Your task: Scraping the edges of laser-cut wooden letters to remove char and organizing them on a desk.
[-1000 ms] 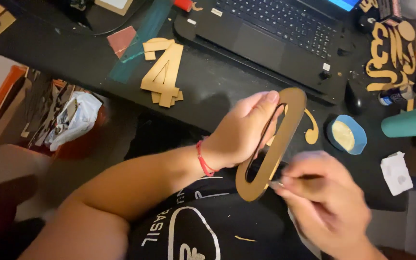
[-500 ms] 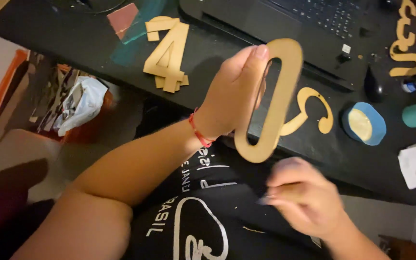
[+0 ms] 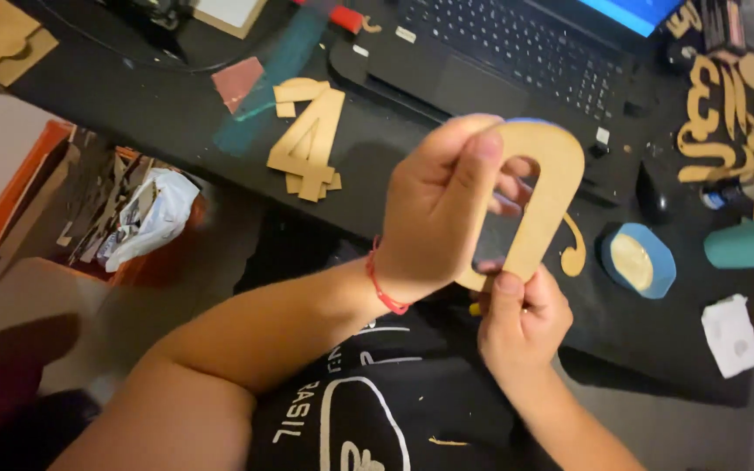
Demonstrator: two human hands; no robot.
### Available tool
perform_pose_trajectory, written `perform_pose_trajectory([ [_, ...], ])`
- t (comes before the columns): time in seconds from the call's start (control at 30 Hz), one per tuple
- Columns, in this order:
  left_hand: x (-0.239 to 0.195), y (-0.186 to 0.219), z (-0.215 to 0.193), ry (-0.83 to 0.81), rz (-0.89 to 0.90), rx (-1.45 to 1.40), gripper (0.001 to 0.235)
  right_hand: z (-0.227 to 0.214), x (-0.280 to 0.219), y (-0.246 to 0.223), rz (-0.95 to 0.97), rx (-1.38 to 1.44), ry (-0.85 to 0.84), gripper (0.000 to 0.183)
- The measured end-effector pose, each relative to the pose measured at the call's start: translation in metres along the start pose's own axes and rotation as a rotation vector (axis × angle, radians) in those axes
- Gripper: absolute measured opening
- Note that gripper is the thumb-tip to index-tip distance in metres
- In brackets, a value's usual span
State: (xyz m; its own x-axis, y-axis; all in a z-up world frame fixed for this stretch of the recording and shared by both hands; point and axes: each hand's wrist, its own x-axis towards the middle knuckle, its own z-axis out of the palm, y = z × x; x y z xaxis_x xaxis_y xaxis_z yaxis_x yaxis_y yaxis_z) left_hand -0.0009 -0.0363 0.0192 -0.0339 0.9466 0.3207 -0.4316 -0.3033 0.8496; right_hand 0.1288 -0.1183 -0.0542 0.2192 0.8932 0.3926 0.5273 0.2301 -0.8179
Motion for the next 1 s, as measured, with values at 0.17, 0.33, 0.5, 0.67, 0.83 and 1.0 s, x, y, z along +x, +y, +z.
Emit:
perform_pose_trajectory([
  [0.17,-0.003,-0.014,-0.009,-0.287,-0.178,-0.269,0.036,-0.009,-0.001,0.035,0.262,0.091,-0.134,0.047],
  [0.33,-0.035,-0.037,-0.017,-0.629,-0.475,-0.504,0.074,-0.014,0.000,0.035,0.367,-0.018,-0.077,0.040],
  [0.5,-0.038,-0.016,-0.046,-0.395,-0.394,0.455,0.042,-0.010,0.006,0.033,0.273,-0.011,-0.163,0.057],
  [0.67,-0.028,-0.015,-0.077,-0.563,-0.401,0.868,0.041,0.007,0.026,0.008,0.462,0.187,-0.213,0.014],
  [0.83,0.006,-0.031,-0.135,-0.258,0.058,1.282,0.028,0.038,0.062,0.005,0.677,0.191,-0.245,0.017],
  [1.0,0.045,-0.046,-0.169,-0.151,-0.172,1.775,0.076,0.062,0.085,0.026,0.814,0.346,-0.445,0.012],
])
